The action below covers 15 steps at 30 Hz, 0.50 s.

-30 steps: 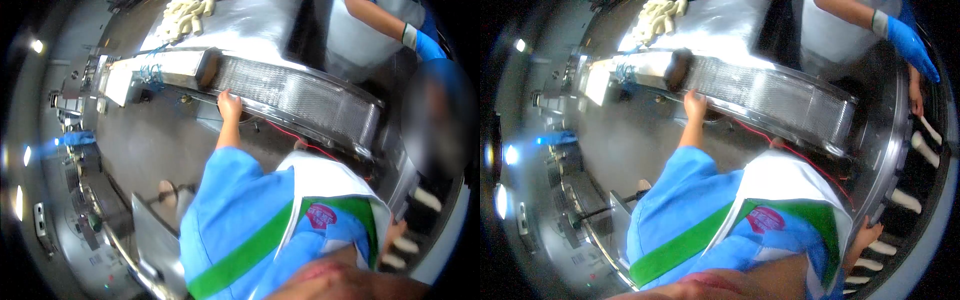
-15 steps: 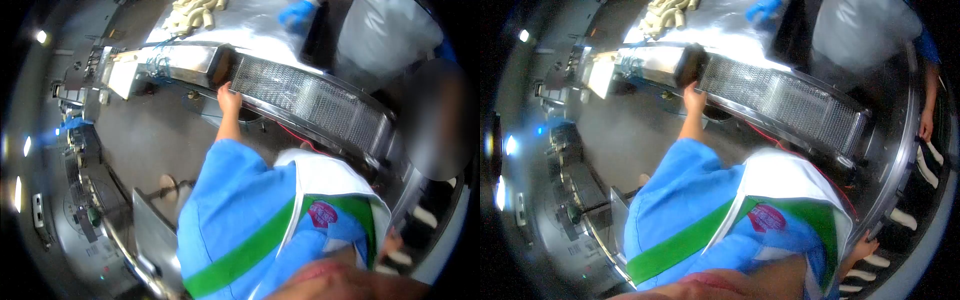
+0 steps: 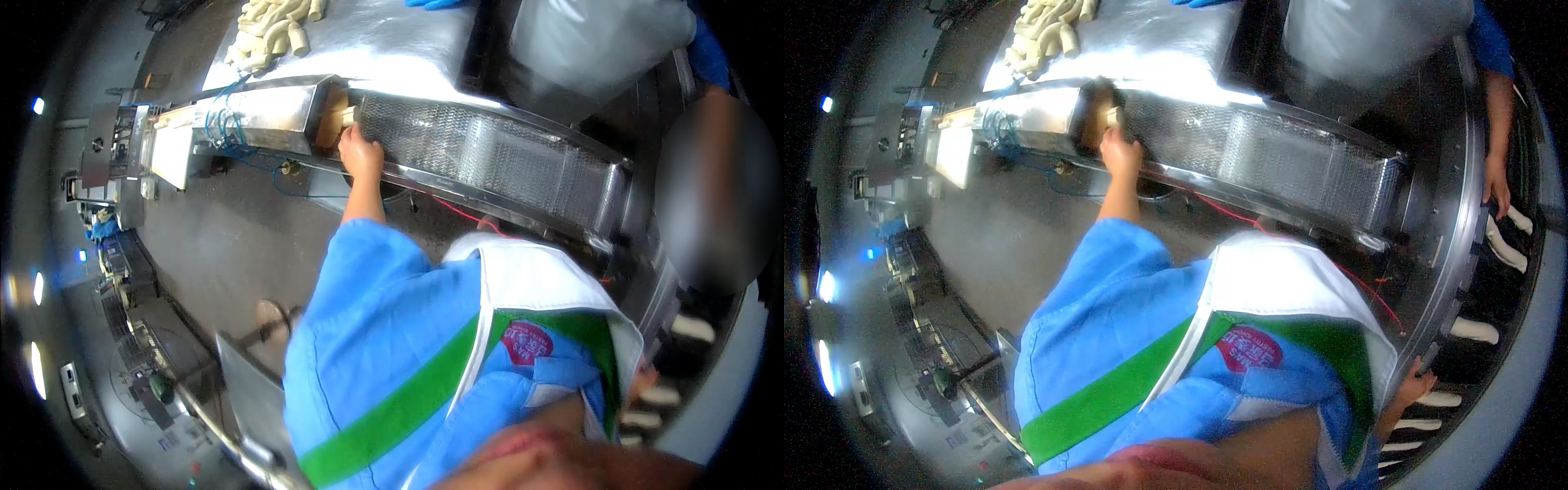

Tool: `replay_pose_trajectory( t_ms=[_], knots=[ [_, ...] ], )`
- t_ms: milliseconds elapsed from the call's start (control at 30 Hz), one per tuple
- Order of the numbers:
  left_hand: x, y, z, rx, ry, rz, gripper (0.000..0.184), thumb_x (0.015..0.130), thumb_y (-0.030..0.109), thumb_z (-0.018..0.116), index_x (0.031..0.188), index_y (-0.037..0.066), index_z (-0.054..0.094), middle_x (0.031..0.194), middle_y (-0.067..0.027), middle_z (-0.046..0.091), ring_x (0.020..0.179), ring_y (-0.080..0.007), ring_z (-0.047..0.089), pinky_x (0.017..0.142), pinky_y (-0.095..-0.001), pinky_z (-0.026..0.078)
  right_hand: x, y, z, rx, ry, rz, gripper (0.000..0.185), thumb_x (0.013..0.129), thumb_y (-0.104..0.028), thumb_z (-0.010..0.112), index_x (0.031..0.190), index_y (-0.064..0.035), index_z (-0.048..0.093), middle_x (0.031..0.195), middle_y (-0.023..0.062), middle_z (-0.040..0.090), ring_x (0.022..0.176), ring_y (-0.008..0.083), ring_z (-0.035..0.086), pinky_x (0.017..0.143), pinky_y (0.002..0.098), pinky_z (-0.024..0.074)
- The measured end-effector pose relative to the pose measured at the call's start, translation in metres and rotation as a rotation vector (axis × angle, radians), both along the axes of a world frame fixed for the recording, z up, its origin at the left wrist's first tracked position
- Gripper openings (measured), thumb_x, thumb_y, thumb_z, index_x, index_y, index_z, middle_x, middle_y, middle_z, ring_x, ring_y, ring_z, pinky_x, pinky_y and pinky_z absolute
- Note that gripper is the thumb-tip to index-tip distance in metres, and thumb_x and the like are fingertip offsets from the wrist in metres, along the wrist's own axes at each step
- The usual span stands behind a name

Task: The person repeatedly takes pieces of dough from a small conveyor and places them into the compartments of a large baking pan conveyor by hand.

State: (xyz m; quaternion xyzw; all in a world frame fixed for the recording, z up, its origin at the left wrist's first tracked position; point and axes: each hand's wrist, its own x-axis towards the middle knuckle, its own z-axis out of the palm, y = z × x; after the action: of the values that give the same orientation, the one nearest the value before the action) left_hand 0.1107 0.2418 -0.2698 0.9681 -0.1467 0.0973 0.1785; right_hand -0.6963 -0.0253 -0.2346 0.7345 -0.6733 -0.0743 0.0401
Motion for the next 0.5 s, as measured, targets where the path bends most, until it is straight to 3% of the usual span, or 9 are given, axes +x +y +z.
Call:
replay_pose_trajectory(
  t_ms=[133, 200, 267, 333, 400, 433, 467, 500],
  knots=[
    [-0.004, -0.001, 0.001, 0.012, -0.128, 0.051, 0.056, 0.064, 0.007, 0.064, 0.119, 0.004, 0.050, 0.120, -0.0160, 0.050, 0.109, -0.0352, 0.047, 0.093, -0.0420, 0.039, -0.026, -0.010, -0.013, 0.135, 0.186, -0.030, 0.073, 0.082, -0.058, 0.052, 0.104, 0.0115, 0.057, 0.114, 0.0296, 0.052, 0.119, 0.0434, 0.040, 0.101, 0.0474, 0.0317],
    [-0.001, -0.001, 0.002, 0.084, -0.109, 0.025, 0.059, 0.065, 0.005, 0.063, 0.122, 0.006, 0.047, 0.121, -0.0165, 0.049, 0.109, -0.0360, 0.047, 0.093, -0.0424, 0.039, -0.032, -0.008, -0.024, 0.036, 0.156, -0.078, 0.075, 0.082, -0.058, 0.051, 0.107, 0.0120, 0.056, 0.120, 0.0301, 0.049, 0.121, 0.0428, 0.038, 0.100, 0.0480, 0.0335],
    [-0.005, -0.010, 0.020, 0.115, -0.041, -0.007, 0.059, 0.067, 0.004, 0.062, 0.124, 0.009, 0.047, 0.124, -0.0154, 0.048, 0.111, -0.0352, 0.046, 0.095, -0.0415, 0.038, 0.015, 0.003, 0.006, -0.064, 0.129, -0.079, 0.075, 0.082, -0.058, 0.052, 0.108, 0.0130, 0.055, 0.121, 0.0314, 0.047, 0.120, 0.0434, 0.038, 0.100, 0.0473, 0.0337],
    [-0.003, -0.020, 0.024, 0.274, -0.029, -0.076, 0.062, 0.069, 0.001, 0.060, 0.128, 0.015, 0.044, 0.131, -0.0125, 0.044, 0.118, -0.0323, 0.043, 0.097, -0.0401, 0.037, 0.042, 0.006, 0.025, 0.059, 0.004, -0.137, 0.075, 0.082, -0.057, 0.053, 0.109, 0.0134, 0.054, 0.124, 0.0331, 0.044, 0.122, 0.0439, 0.036, 0.102, 0.0470, 0.0307],
    [0.010, -0.031, 0.010, 0.484, 0.039, -0.150, 0.067, 0.074, -0.004, 0.055, 0.134, 0.021, 0.038, 0.142, -0.0068, 0.035, 0.128, -0.0252, 0.035, 0.102, -0.0380, 0.033, 0.000, 0.000, -0.023, -0.198, 0.058, -0.090, 0.075, 0.080, -0.059, 0.053, 0.115, 0.0075, 0.052, 0.126, 0.0278, 0.044, 0.120, 0.0419, 0.038, 0.101, 0.0482, 0.0309],
    [0.021, -0.024, -0.009, 0.703, -0.076, -0.239, 0.065, 0.077, -0.003, 0.053, 0.135, 0.023, 0.037, 0.143, -0.0065, 0.033, 0.130, -0.0229, 0.033, 0.103, -0.0364, 0.032, 0.000, -0.004, -0.018, -0.074, 0.074, -0.128, 0.074, 0.081, -0.058, 0.052, 0.115, 0.0079, 0.052, 0.130, 0.0280, 0.041, 0.122, 0.0404, 0.036, 0.102, 0.0466, 0.0292],
    [0.018, -0.036, 0.005, 0.714, 0.075, -0.293, 0.061, 0.082, 0.000, 0.049, 0.137, 0.023, 0.035, 0.144, -0.0058, 0.030, 0.131, -0.0200, 0.031, 0.104, -0.0346, 0.031, 0.020, 0.002, -0.004, -0.090, 0.002, -0.111, 0.073, 0.081, -0.057, 0.054, 0.116, 0.0075, 0.051, 0.128, 0.0285, 0.042, 0.121, 0.0398, 0.037, 0.102, 0.0462, 0.0295],
    [0.027, -0.033, -0.008, 0.877, 0.028, -0.365, 0.057, 0.085, 0.006, 0.047, 0.138, 0.021, 0.032, 0.145, -0.0054, 0.029, 0.133, -0.0188, 0.029, 0.106, -0.0330, 0.027, 0.022, 0.005, -0.007, -0.102, -0.013, -0.090, 0.070, 0.082, -0.054, 0.055, 0.116, 0.0074, 0.050, 0.126, 0.0285, 0.043, 0.121, 0.0397, 0.038, 0.101, 0.0456, 0.0300]
  ],
)
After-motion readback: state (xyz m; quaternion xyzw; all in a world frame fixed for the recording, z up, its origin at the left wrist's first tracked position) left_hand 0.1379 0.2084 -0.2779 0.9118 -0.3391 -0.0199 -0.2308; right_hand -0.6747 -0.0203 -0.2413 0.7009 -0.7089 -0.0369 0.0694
